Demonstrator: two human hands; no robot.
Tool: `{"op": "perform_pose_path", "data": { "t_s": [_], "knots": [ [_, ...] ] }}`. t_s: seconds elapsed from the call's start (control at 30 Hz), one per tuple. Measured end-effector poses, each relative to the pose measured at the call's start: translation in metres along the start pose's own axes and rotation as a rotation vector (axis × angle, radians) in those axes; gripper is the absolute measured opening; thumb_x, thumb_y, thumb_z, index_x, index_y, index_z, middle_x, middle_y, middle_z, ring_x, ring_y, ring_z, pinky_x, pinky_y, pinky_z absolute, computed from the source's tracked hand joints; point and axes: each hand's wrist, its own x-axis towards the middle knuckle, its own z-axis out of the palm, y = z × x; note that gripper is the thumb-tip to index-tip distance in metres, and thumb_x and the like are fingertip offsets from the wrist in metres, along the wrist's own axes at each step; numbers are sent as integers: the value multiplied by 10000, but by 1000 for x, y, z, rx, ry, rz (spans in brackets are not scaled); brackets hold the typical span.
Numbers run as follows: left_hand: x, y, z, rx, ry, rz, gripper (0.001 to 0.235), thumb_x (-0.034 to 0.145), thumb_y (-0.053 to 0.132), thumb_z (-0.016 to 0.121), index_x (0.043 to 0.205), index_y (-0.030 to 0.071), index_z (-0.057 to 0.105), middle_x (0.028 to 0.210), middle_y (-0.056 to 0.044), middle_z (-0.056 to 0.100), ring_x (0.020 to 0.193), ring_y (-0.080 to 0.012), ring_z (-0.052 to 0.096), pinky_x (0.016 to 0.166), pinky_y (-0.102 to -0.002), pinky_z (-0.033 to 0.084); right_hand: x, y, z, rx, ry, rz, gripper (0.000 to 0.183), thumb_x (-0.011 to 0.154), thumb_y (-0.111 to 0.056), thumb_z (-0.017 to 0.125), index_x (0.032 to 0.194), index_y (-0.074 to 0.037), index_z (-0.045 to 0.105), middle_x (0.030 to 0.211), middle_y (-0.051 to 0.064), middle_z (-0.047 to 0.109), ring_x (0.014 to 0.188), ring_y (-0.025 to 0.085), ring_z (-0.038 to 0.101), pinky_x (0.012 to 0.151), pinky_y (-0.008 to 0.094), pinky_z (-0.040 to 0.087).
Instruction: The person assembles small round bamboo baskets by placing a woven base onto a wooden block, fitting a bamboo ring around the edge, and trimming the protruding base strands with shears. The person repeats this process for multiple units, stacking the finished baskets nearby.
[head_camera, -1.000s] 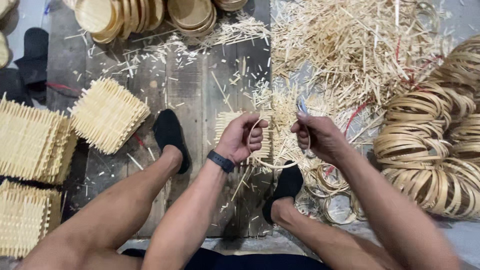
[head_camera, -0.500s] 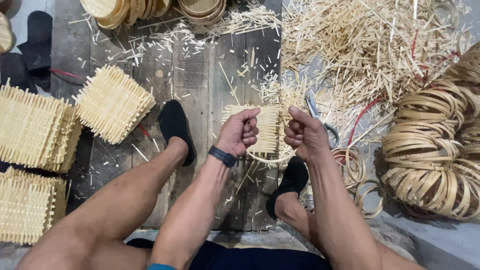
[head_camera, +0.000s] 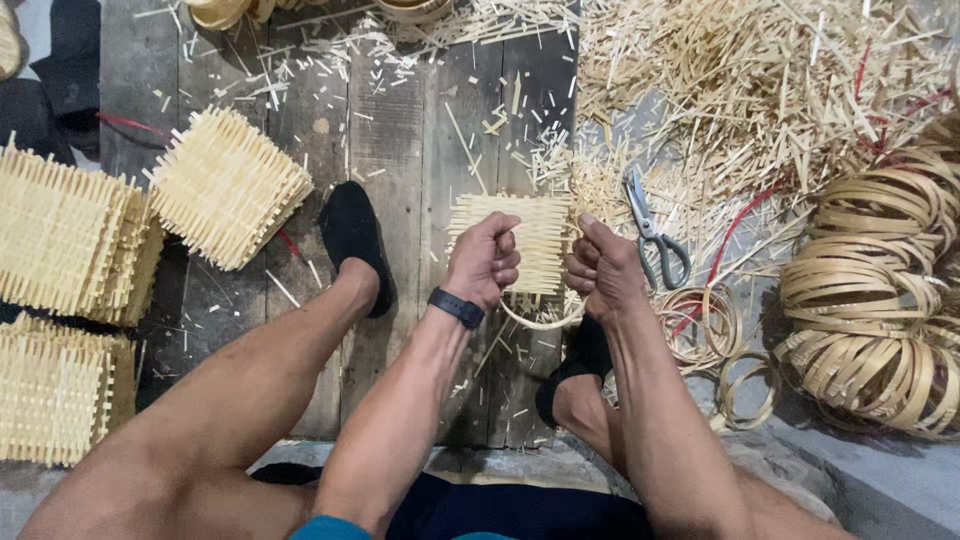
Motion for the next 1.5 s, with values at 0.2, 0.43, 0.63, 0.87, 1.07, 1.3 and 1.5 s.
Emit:
{"op": "perform_pose_path", "data": {
  "t_s": [0.2, 0.43, 0.63, 0.87, 1.07, 1.3, 1.5],
  "knots": [
    [9, 18, -15, 136, -10, 20, 223, 921, 239, 728, 835, 38, 680, 533, 63, 396, 423, -62, 320, 395, -242, 252, 5, -3, -13, -220, -54, -119, 301, 966, -306, 702, 813, -77, 579, 651, -15, 516, 536, 98, 458, 470, 243, 382],
    [39, 23, -61, 762, 213, 527, 216, 771, 118, 805, 968, 41, 760, 778, -27, 752, 681, -114, 701, 611, -249, 556, 34, 27, -37, -880, 284, -233, 266, 845, -140, 810, 1063, 4, 757, 862, 112, 771, 705, 162, 710, 619, 299, 575],
    [57, 4, -95, 1240, 456, 751, 223, 747, 105, 805, 967, 71, 806, 895, -115, 784, 799, -207, 761, 769, -318, 596, 67, 60, -39, -1128, 329, -381, 260, 804, -82, 824, 1055, -22, 787, 886, 119, 784, 757, 185, 741, 731, 320, 599],
    [57, 9, -95, 1252, 545, 609, 225, 698, 154, 824, 913, 89, 814, 850, -114, 783, 783, -232, 770, 779, -330, 600, 69, 76, -43, -1170, 425, -478, 220, 786, -144, 839, 993, -73, 813, 851, 149, 780, 741, 238, 754, 748, 340, 581],
    [57, 12, -94, 1300, 607, 627, 212, 669, 145, 838, 877, 105, 826, 818, -102, 782, 770, -235, 759, 763, -339, 588, 74, 82, -40, -1176, 485, -473, 216, 775, -182, 845, 975, -103, 823, 841, 128, 780, 737, 245, 756, 767, 343, 575],
    [67, 8, -98, 1263, 596, 550, 182, 684, 155, 860, 860, 133, 817, 816, -76, 788, 777, -213, 772, 762, -334, 601, 76, 82, -44, -1166, 505, -420, 213, 775, -181, 850, 976, -114, 826, 844, 113, 784, 738, 213, 751, 766, 332, 576],
    [64, 15, -85, 1310, 626, 474, 201, 667, 144, 881, 854, 160, 808, 850, -56, 784, 824, -228, 753, 779, -365, 586, 81, 83, -48, -1110, 504, -374, 222, 771, -186, 857, 973, -101, 823, 841, 95, 789, 745, 179, 748, 753, 310, 580]
  ]
}}
